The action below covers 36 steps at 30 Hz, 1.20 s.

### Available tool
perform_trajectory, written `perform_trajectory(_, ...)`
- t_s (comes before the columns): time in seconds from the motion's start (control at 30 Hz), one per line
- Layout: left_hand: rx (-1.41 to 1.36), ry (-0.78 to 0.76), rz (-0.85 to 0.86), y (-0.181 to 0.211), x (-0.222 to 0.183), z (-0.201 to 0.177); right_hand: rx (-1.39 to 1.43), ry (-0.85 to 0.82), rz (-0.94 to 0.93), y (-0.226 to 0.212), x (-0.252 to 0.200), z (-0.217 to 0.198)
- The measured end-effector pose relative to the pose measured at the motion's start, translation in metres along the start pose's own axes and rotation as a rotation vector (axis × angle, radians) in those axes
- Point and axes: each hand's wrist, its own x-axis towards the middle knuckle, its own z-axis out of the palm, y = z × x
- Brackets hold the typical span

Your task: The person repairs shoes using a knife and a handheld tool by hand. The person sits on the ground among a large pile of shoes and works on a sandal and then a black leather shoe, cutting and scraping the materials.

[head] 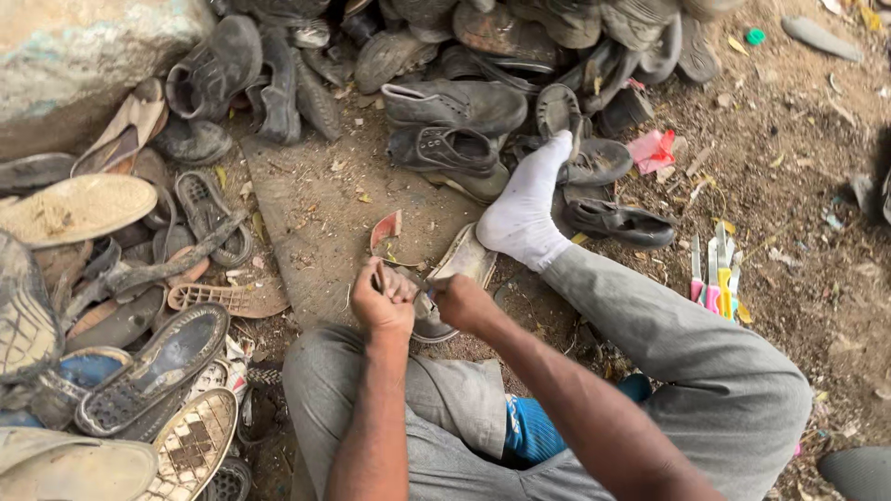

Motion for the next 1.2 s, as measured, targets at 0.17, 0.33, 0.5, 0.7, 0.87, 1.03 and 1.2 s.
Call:
perform_trajectory(0.17, -0.103, 0.043, -0.058, 0.009, -0.003, 0.013, -0.115, -0.044, 0.106, -0.041, -0.040, -0.027)
perform_trajectory(0.33, -0.177, -0.096, -0.057, 0.012, -0.014, 0.011, 0.071, -0.071, 0.271, -0.087, -0.097, -0.058)
perform_trajectory(0.5, 0.404, -0.316, 0.235, 0.009, -0.030, 0.013, 0.092, -0.166, 0.100, -0.075, -0.034, -0.047)
perform_trajectory(0.7, -0.200, -0.343, 0.502, 0.079, -0.010, -0.013, 0.031, -0.418, 0.240, -0.053, -0.130, -0.072)
perform_trajectory(0.87, 1.457, 0.421, 0.624, 0.071, 0.092, -0.035, 0.288, -0.043, 0.309, -0.039, -0.148, -0.080)
perform_trajectory(1.03, 1.762, 0.498, 0.336, 0.035, 0.101, -0.013, 0.533, 0.094, 0.467, 0.004, -0.143, -0.061)
perform_trajectory(1.2, 1.832, 0.547, 0.264, 0.030, 0.064, 0.045, 0.545, 0.182, 0.379, 0.035, -0.153, -0.048)
